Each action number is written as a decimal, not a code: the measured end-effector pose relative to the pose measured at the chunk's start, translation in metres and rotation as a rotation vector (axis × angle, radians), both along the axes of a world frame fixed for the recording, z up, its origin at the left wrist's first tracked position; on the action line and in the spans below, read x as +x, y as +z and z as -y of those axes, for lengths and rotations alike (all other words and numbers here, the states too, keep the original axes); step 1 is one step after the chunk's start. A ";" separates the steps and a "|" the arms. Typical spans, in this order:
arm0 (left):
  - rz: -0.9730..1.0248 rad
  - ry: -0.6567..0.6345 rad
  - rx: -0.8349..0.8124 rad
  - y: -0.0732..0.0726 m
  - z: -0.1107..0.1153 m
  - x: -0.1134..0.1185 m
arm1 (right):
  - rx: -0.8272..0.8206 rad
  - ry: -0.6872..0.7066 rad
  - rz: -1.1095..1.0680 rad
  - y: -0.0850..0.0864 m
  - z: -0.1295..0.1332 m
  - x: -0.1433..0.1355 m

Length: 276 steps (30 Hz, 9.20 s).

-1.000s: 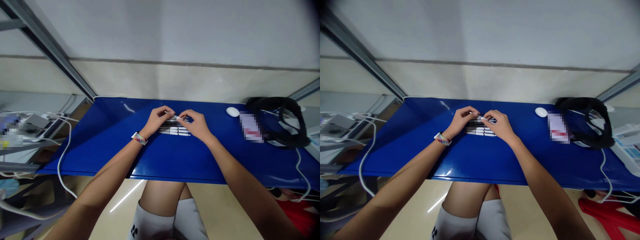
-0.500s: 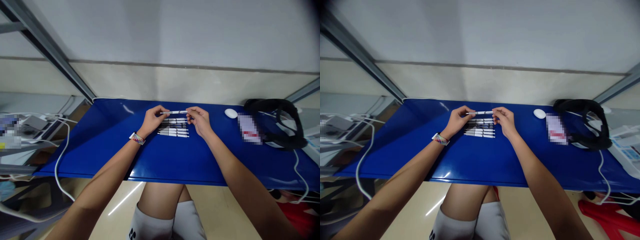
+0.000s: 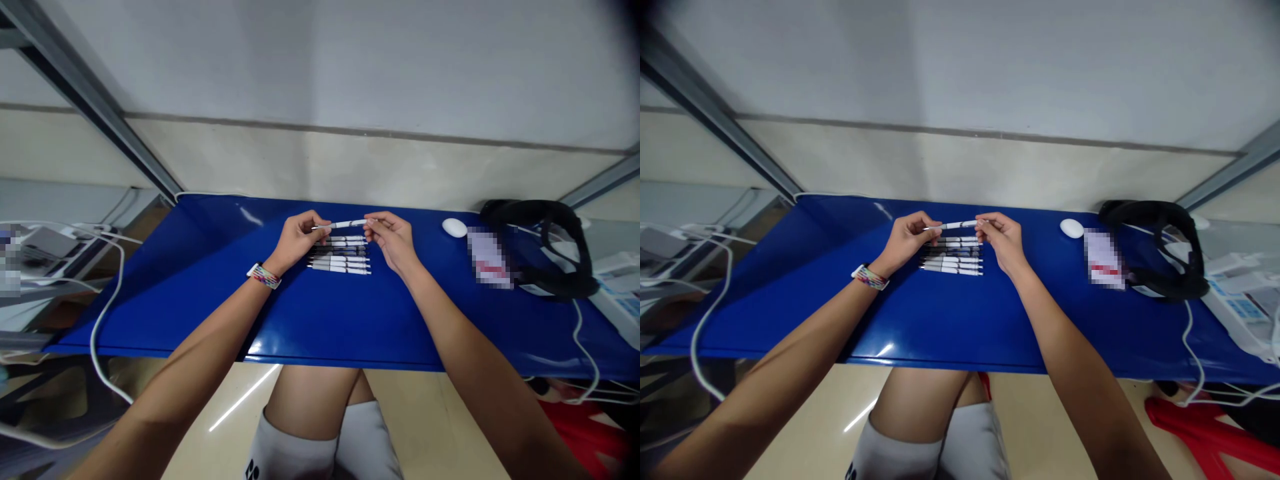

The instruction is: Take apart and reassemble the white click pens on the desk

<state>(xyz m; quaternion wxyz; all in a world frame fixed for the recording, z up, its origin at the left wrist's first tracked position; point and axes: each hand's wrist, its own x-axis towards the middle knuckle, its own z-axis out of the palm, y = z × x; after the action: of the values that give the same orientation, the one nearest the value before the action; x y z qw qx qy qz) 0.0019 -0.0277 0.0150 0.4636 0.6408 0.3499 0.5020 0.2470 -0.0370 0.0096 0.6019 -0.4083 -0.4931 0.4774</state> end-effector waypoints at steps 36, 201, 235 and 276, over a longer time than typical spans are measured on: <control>-0.173 0.070 0.022 0.005 -0.006 -0.012 | -0.069 -0.005 -0.101 0.000 -0.002 -0.001; -0.041 0.067 0.031 -0.004 -0.014 -0.010 | -0.142 -0.005 -0.176 -0.001 -0.002 -0.002; -0.161 0.114 0.054 -0.007 -0.014 -0.012 | -0.163 -0.005 -0.148 -0.002 0.000 -0.006; 0.054 0.079 0.002 0.001 -0.013 -0.007 | -0.523 0.313 -0.909 0.024 0.007 -0.006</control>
<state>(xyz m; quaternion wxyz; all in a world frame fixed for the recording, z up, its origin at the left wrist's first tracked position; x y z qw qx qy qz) -0.0052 -0.0151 0.0164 0.4521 0.6129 0.3618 0.5376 0.2408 -0.0444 0.0337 0.5544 -0.2186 -0.1030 0.7964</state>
